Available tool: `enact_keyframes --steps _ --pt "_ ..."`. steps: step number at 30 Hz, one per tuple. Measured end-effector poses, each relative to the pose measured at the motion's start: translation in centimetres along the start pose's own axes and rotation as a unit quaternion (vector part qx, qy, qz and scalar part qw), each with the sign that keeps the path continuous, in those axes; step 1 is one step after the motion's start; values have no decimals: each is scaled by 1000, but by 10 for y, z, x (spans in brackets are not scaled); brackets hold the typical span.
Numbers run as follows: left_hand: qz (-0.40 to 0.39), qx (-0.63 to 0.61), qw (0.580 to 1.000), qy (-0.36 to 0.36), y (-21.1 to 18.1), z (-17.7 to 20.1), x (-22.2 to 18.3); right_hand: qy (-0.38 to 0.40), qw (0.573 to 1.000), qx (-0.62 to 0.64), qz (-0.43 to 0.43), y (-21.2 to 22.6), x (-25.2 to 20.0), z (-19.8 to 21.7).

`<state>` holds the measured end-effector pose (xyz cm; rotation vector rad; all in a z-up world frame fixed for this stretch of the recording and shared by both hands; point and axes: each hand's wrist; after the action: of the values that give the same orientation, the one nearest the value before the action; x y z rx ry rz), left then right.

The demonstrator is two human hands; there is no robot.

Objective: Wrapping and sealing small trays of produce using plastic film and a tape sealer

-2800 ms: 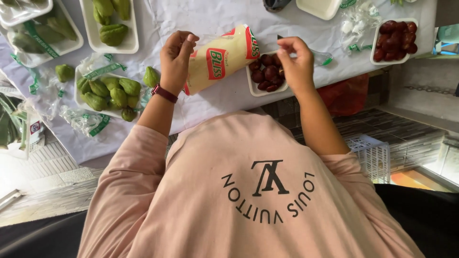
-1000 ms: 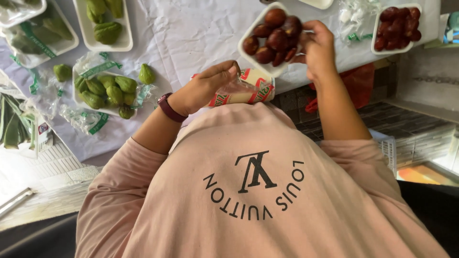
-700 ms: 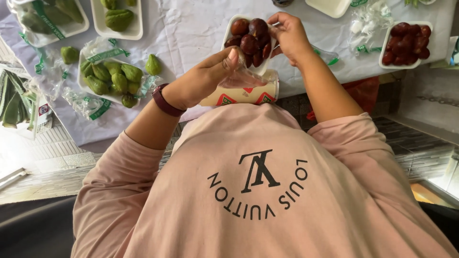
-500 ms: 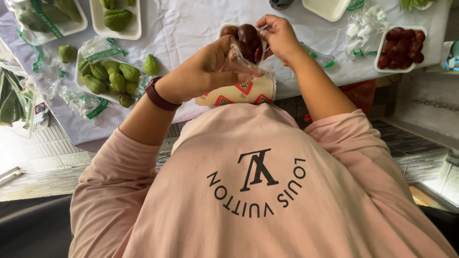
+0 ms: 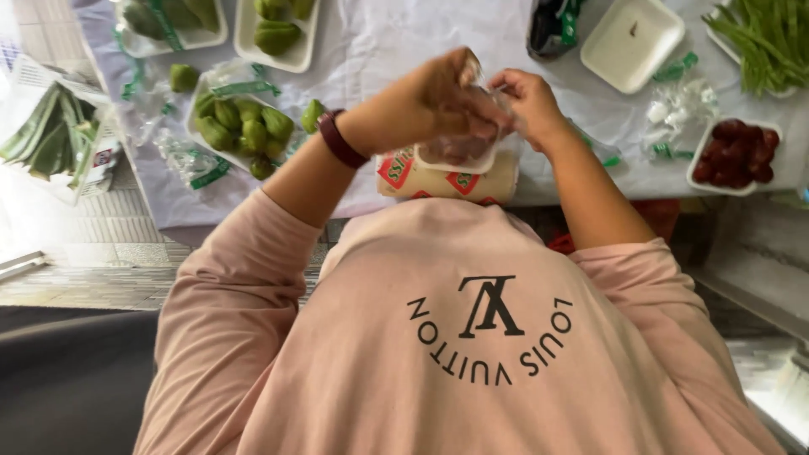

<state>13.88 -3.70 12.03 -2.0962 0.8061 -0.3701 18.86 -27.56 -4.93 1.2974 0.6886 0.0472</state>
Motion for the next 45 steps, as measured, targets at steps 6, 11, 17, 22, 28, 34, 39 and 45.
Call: enact_keyframes --steps 6,11,17,22,28,34,39,45 --pt "115 58 978 -165 1 48 29 31 998 13 -61 30 -19 -9" --pt "121 157 954 -226 46 102 46 53 998 10 -41 27 -22 -4" --pt "181 220 913 -291 93 113 50 47 997 13 -55 13 -17 3" --pt "187 199 887 -373 109 110 50 55 991 57 -105 22 -17 6" --pt "210 177 883 -381 111 112 49 79 956 215 -184 38 -21 10" --pt "216 166 890 -365 103 108 48 -38 984 134 -115 48 -17 -7" --pt "242 134 901 -334 94 108 47 -148 960 169 -168 42 -15 -16" --pt "127 376 882 -253 78 120 45 -153 965 164 -134 22 -13 -16"
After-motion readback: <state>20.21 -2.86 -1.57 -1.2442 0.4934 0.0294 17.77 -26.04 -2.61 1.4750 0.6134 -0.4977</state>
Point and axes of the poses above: each hand's wrist, its own x-axis towards the middle knuckle, its own z-axis out of the back of the hand, y = z × x, and after that the axes turned 1 degree about z, right-handed
